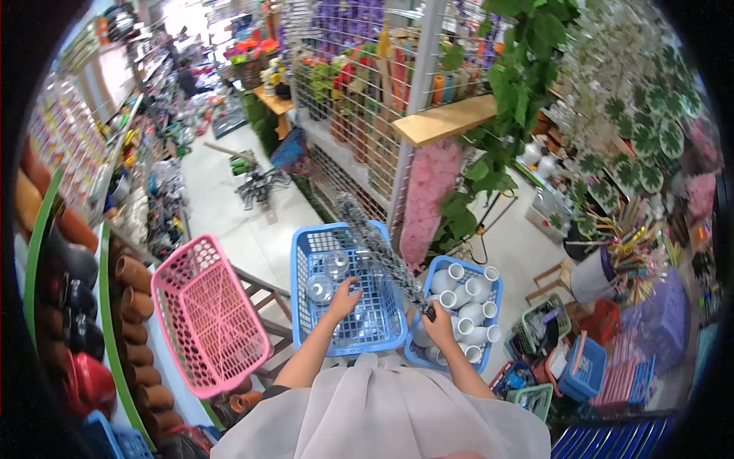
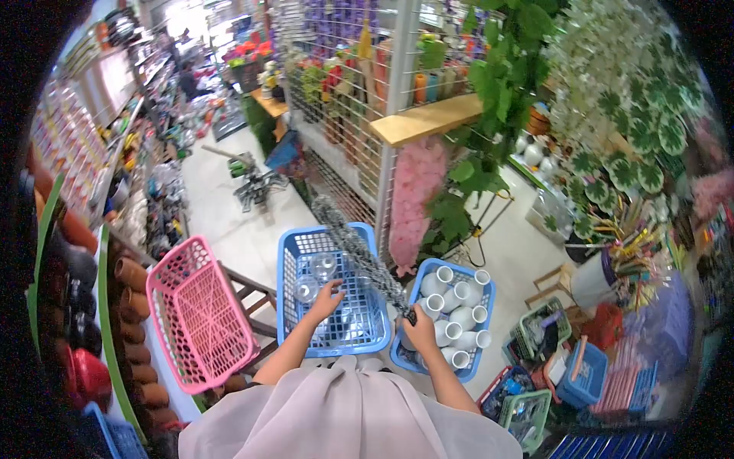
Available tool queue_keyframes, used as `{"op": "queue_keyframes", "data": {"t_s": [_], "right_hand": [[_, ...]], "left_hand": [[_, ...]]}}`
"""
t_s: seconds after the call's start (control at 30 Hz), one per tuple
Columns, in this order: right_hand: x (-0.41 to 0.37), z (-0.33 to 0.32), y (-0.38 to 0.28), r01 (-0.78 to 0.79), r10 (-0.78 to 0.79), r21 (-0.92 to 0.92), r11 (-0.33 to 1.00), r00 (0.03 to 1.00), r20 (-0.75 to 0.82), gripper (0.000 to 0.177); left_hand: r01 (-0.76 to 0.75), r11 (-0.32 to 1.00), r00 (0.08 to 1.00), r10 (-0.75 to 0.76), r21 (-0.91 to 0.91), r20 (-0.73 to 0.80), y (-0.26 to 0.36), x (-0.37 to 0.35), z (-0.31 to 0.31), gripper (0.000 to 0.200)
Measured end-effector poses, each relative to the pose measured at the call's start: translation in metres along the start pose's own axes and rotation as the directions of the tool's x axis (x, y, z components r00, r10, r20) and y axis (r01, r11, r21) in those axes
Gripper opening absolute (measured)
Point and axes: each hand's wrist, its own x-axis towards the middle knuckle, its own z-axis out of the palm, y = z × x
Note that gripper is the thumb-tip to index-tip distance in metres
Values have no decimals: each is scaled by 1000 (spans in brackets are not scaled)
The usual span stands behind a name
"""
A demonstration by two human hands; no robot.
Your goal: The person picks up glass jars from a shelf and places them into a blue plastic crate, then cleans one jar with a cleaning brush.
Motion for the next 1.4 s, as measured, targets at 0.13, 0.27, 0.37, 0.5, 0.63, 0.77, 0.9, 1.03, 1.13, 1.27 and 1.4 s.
{"op": "queue_keyframes", "data": {"t_s": [0.13, 0.27, 0.37, 0.5, 0.63, 0.77, 0.9, 1.03, 1.13, 1.27, 1.4], "right_hand": [[-32, -24, 13, -171, 166, -19, 985, 976, -144, 28], [-66, -28, 17, -221, 211, -7, 975, 942, -262, 26], [-83, -27, 10, -255, 266, 76, 964, 919, -292, 27], [-90, -31, 1, -282, 270, -7, 960, 927, -259, 27], [-90, -31, -5, -284, 275, -10, 959, 936, -222, 29], [-86, -31, -10, -277, 280, 43, 960, 943, -180, 30], [-80, -24, -6, -213, 210, 8, 977, 955, -210, 33], [-63, -17, -11, -132, 161, 245, 960, 982, -101, 38], [-58, -25, -27, -72, 73, -44, 996, 997, 35, 33], [-48, -24, -41, -109, 124, -150, 983, 988, 91, 36], [-46, -27, -46, -37, 47, -198, 980, 998, 44, 39]], "left_hand": [[-282, 876, 959, 248, 392, 135, -2, 41, 24, 73], [-275, 611, 961, 155, 742, 229, 10, 52, 38, 93], [-288, 519, 957, 170, 805, 234, 7, 55, 44, 97], [-274, 535, 962, 166, 800, 218, 3, 55, 52, 100], [-297, 613, 954, 226, 732, 197, -3, 52, 53, 98], [-225, 796, 974, 176, 561, 141, -8, 50, 43, 98], [27, 911, 999, -9, -411, 45, 1, 40, 23, 80], [254, 440, 962, -20, -862, 273, 43, 30, -21, 59], [245, 369, 940, 135, -896, 313, 62, 30, -53, 59], [148, 418, 959, 161, -896, 234, 82, 25, -84, 65], [0, 583, 993, 98, -812, 71, 115, 15, -96, 69]]}}
